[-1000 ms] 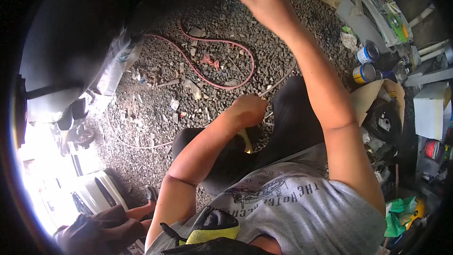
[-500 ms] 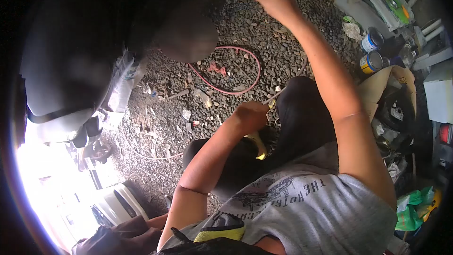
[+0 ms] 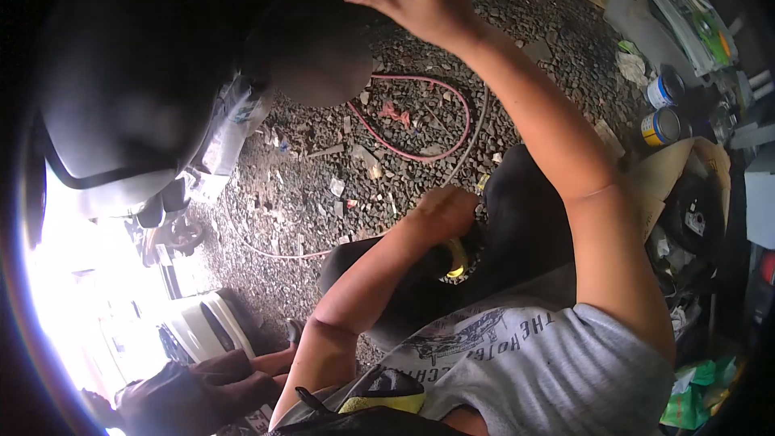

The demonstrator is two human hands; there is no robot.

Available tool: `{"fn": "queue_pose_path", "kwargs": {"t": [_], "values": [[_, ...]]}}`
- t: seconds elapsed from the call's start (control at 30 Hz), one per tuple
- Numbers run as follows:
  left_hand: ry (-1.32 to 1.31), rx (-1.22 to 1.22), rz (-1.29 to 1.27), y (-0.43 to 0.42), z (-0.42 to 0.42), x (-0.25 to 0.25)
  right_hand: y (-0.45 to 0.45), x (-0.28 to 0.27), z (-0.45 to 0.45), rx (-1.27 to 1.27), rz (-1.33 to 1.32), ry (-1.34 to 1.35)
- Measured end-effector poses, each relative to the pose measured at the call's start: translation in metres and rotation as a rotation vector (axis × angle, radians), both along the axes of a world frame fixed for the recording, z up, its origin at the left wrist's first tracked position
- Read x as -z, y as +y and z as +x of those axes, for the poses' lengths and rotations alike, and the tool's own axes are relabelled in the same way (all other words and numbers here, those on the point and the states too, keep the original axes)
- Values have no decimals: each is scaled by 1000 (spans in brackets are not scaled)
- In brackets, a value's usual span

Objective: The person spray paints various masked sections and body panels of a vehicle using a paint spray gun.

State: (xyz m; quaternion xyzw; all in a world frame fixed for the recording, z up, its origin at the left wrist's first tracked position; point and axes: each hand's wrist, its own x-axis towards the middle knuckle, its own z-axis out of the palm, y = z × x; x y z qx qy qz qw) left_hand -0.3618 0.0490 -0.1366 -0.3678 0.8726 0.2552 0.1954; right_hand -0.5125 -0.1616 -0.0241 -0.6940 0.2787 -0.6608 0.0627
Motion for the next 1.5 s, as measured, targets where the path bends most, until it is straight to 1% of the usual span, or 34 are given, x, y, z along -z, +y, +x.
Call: {"fn": "queue_pose_path", "kwargs": {"t": [0.03, 0.07, 0.13, 0.17, 0.27, 0.3, 0.4, 0.43, 0.47, 0.53, 0.63, 0.7, 0.77, 0.87, 0.9, 0.93, 1.0, 1.07, 1.13, 1.17, 1.23, 1.27, 1.3, 1.37, 1.4, 1.43, 1.47, 1.5], "values": [[-25, 20, -3, 3, -4, 1, -3, 5, 14, 22, 5, 22], [-49, 37, -6, 5, -7, 1, -10, 7, 30, 40, -170, 3], [-144, 103, 78, 11, -17, -22, -11, 17, 57, -42, -120, 7], [-188, 132, 119, 14, -20, -30, -3, 22, 65, -73, -59, 63], [-76, 147, 142, 32, -22, -26, 8, 49, 104, -75, 27, 176], [-72, 150, 166, 36, -25, -26, 6, 56, 121, -113, 6, 136], [-88, 80, 87, 44, -27, -33, 18, 66, 149, -267, 15, 228], [-87, 63, 68, 47, -26, -28, 30, 63, 152, -391, 205, 266], [-87, 49, 47, 50, -25, -20, 31, 65, 160, -360, 34, 270], [-81, 42, 46, 43, -22, -19, 44, 49, 160, -410, -15, 258], [-63, 58, 84, 35, -20, -20, 49, 24, 135, -438, 61, 404], [-49, 50, 67, 35, -17, -4, 50, 0, 106, -416, 126, 433], [-42, 46, 93, 27, -16, -6, 43, -22, 79, -400, 148, 454], [-3, 109, 85, 14, -8, 5, 26, -58, 41, -223, -34, 373], [18, 142, 74, 8, -6, 6, 19, -71, 30, -215, -56, 333], [-9, 118, 69, 1, -6, -5, 13, -85, 18, -209, -80, 294], [-63, 70, 59, -18, -9, -26, 14, -125, -5, -58, -180, 256], [-9, 38, 44, -39, -8, -20, -10, -142, -31, 128, -273, 238], [2, -8, 49, -58, -8, -21, -5, -166, -50, 37, 133, 98], [23, -67, 2, -65, -7, -8, -21, -168, -60, -4, 10, 64], [-13, -35, -1, -77, -10, -17, 13, -207, -47, 26, 142, -21], [-32, -25, -2, -84, -11, -23, 0, -204, -56, 23, 130, -68], [-30, 1, 25, -90, -14, -22, 9, -212, -54, 13, 210, -76], [125, 32, 169, -100, -10, 8, 43, -237, -48, -3, 377, -106], [204, 52, 242, -103, -11, 13, 49, -238, -48, -16, 408, -114], [54, 118, 279, -101, -15, 5, 51, -239, -48, -32, 444, -116], [44, 103, 318, -90, -17, 7, 54, -243, -49, -49, 487, -114], [37, 87, 358, -74, -16, 24, 58, -251, -50, -92, 597, -134]]}}
